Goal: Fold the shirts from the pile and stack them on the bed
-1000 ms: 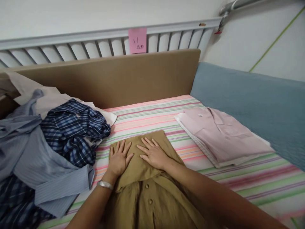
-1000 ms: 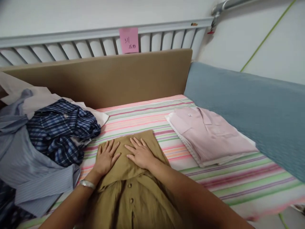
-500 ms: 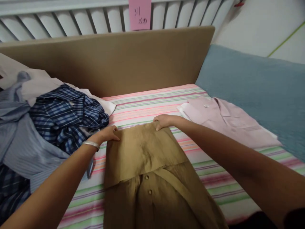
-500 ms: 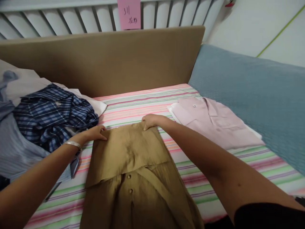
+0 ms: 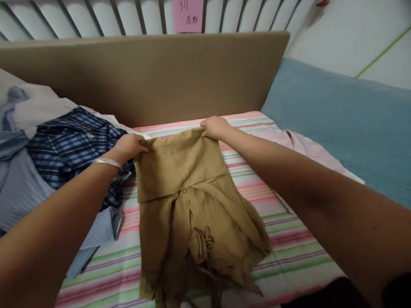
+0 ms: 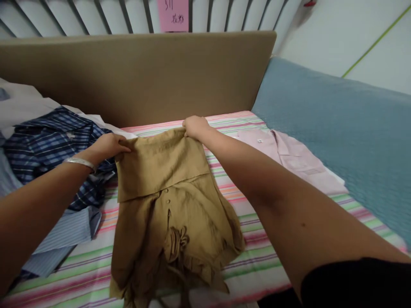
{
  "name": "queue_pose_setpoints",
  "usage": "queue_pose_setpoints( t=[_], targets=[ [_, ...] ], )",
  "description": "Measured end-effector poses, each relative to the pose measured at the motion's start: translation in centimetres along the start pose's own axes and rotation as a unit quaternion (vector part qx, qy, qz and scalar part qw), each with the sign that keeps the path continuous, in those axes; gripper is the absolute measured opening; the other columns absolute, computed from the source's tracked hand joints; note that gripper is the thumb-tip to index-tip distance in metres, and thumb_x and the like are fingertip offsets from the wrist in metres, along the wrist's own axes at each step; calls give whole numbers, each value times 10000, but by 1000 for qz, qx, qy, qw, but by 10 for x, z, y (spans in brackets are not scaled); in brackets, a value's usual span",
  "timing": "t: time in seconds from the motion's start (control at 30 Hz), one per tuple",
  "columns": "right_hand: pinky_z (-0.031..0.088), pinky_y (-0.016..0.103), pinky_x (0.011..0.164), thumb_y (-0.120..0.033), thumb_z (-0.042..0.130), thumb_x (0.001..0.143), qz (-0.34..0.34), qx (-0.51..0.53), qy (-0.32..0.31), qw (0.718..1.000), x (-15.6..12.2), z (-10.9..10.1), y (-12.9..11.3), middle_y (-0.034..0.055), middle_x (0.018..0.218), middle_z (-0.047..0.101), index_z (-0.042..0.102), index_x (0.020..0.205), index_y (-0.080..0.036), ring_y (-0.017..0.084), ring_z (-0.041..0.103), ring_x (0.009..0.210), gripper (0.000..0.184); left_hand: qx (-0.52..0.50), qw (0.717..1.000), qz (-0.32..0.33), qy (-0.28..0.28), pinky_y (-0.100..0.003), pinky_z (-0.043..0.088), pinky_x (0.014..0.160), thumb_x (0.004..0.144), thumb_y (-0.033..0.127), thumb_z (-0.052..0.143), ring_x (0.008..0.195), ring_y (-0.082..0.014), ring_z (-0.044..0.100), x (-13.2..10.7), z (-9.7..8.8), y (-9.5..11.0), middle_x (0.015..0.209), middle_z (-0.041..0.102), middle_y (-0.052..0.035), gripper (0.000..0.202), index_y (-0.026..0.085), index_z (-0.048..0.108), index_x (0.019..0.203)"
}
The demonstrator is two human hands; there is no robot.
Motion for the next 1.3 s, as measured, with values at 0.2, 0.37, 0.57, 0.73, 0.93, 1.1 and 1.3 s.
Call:
queue_pose_setpoints(
  t=[0.2,0.37,0.57,0.73,0.93,1.1,1.3],
  targets=[
    [321,362,862,-252,475,835,-56,9,73,996,-71,-29,-19,94,945,661,635,902,-143,219,554,930,205,26,993,24,111,-255,388,752,779,337,490,824,-176,544,-66,-32,14,840,605,-34,220,176,638,806],
    [170,422,1024,-135,427,820,-114,1,115,987,-185,-45,-36,73,879,643,631,869,-169,206,535,899,212,32,983,77,161,-319,380,787,819,277,459,806,-194,531,-168,-50,53,808,603,-41,208,201,652,807],
    [167,441,1053,-92,464,768,-119,91,143,978,-311,5,-56,42,799,612,641,875,-200,197,523,856,233,24,971,141,192,-439,268,992,843,174,435,864,-186,554,-300,12,109,893,641,-24,242,255,629,964],
    [212,445,1042,-63,452,790,-75,140,130,979,-352,62,-71,26,834,618,648,875,-218,187,541,877,263,17,980,115,163,-481,250,1022,819,109,420,908,-202,572,-338,78,119,934,661,-32,278,230,624,963],
    [201,458,1062,-81,451,813,-63,141,170,973,-367,52,-63,31,851,622,656,910,-223,193,541,895,267,12,977,91,191,-496,254,1017,803,123,433,885,-211,579,-349,72,115,917,663,-43,283,241,631,966],
    [220,460,1057,-101,443,830,-46,159,176,970,-381,55,-53,25,845,631,680,924,-253,190,547,879,296,-23,974,121,192,-491,267,1005,781,134,453,886,-211,592,-366,86,124,932,669,-41,290,246,631,980],
    [233,465,1048,-93,441,824,-24,173,154,973,-392,68,-55,30,867,650,693,922,-269,194,556,899,323,-42,977,110,177,-482,295,995,766,119,466,908,-204,598,-371,103,126,965,676,-24,301,286,634,952]
  ],
)
Point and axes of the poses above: each hand's wrist, its own x-axis towards the middle knuckle, its own z-axis out of the palm, y = z × x, the point moved 10 cm from there along x, towards the middle knuckle
